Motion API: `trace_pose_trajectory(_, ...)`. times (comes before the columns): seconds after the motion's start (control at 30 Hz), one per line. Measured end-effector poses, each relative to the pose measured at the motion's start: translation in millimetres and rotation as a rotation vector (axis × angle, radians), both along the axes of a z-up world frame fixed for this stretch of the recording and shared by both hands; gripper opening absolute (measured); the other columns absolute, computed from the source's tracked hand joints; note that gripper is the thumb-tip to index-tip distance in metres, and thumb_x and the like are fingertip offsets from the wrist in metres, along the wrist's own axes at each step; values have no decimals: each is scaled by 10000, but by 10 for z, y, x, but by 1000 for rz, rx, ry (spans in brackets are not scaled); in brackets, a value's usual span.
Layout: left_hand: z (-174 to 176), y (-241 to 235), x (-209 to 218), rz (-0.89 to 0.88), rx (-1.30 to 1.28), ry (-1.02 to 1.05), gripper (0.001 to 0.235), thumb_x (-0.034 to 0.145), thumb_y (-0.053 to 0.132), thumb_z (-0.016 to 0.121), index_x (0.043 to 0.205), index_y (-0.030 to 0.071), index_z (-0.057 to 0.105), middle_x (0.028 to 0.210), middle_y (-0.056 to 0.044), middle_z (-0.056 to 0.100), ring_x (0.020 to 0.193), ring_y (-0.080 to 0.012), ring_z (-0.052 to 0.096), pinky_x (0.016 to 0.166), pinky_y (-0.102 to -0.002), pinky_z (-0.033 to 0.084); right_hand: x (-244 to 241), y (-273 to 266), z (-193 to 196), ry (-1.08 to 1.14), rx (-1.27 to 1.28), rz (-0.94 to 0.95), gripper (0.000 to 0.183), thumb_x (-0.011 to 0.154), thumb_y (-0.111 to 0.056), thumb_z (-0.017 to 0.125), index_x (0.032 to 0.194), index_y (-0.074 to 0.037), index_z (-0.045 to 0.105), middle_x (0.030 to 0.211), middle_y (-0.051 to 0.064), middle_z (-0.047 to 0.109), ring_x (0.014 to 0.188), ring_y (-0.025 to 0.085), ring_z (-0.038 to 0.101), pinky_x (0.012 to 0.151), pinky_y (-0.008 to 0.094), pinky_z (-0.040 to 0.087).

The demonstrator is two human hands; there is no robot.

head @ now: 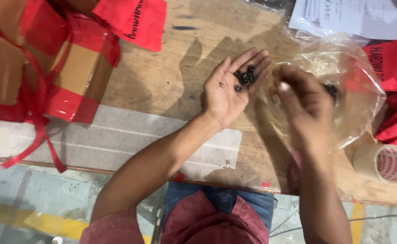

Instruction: The person counts small black plastic cord locks in their hands, places them into a clear plastic bag on the workbench, and arranges red drawstring bags labeled HARDWARE and taped cardboard boxes on the table. They repeatedly take pieces from the bag and handle the red bags one at a time.

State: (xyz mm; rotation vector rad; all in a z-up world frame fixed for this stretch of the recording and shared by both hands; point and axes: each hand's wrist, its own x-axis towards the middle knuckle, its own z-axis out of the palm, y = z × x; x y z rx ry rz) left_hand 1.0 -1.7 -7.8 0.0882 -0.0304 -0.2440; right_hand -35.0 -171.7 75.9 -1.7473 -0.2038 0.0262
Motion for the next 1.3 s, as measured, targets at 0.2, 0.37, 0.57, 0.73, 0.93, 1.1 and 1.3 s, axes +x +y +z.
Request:
trace_pose_trajectory(0.2, 348, 181, -75, 255, 142, -115, 579, 1149, 364, 432, 1515, -85, 449, 1469, -208, 571, 1406, -296, 530, 1223, -385, 445, 345, 652, -567, 258, 674, -29, 295, 1124, -154, 503, 1391, -31, 532, 1352, 131, 616, 1238, 216, 615, 1081, 357, 526)
trace_pose_trajectory(0.37, 166, 46, -23, 499, 1308, -213, 495, 1174, 346, 336, 1492, 25, 538, 1257, -273, 612, 1177, -375, 609, 1033, -430, 508, 356, 1041, -684, 506, 1017, 170, 468, 1007, -413, 498, 1333, -84, 568, 1320, 114, 619, 1239, 262, 613, 1122, 408, 527)
trace_pose_trajectory(0.57, -180, -35, 155, 963, 1770, -403, 281, 1169, 260, 488, 1402, 141, 592, 1360, -37, 676, 1210, -139, 660, 1078, -343, 539, 465, 1117, -794, 349, 1131, 658, 577, 1212, -558, 509, 1243, 14, 583, 1181, 202, 637, 1050, 311, 628, 886, 433, 578)
trace_pose_trajectory(0.73, 438, 726, 52, 1032, 2063, -426, 392, 954, 163, 633, 1344, 124, 618, 1283, -75, 680, 1078, -212, 694, 860, -344, 623, 523, 1058, -556, 692, 1140, 56, 413, 1133, -254, 373, 1287, 79, 562, 1252, 224, 641, 1139, 319, 655, 1019, 459, 597)
trace_pose_trajectory(0.93, 654, 1392, 46, 462, 2785, 49, 270, 874, 110, 678, 1136, 48, 684, 1350, -160, 592, 845, -328, 754, 690, -475, 623, 533, 897, -617, 804, 1362, -55, 423, 1140, -202, 340, 1203, 173, 527, 1177, 268, 604, 1061, 353, 624, 973, 422, 595)
trace_pose_trajectory(1.1, 580, 1644, 163, 635, 3056, 71, 234, 856, 78, 631, 1080, 43, 690, 1479, -148, 531, 714, -307, 764, 606, -466, 620, 495, 914, -551, 806, 1384, -12, 405, 1141, -199, 345, 1179, 161, 526, 1140, 264, 599, 1050, 342, 619, 961, 413, 601)
trace_pose_trajectory(1.3, 543, 1830, 365, 1011, 3281, -29, 309, 915, 132, 629, 1212, 83, 699, 1179, -96, 688, 641, -249, 744, 507, -403, 592, 473, 924, -542, 772, 1283, -34, 412, 1110, -189, 333, 1200, 147, 554, 1144, 245, 609, 1046, 320, 631, 956, 400, 606)
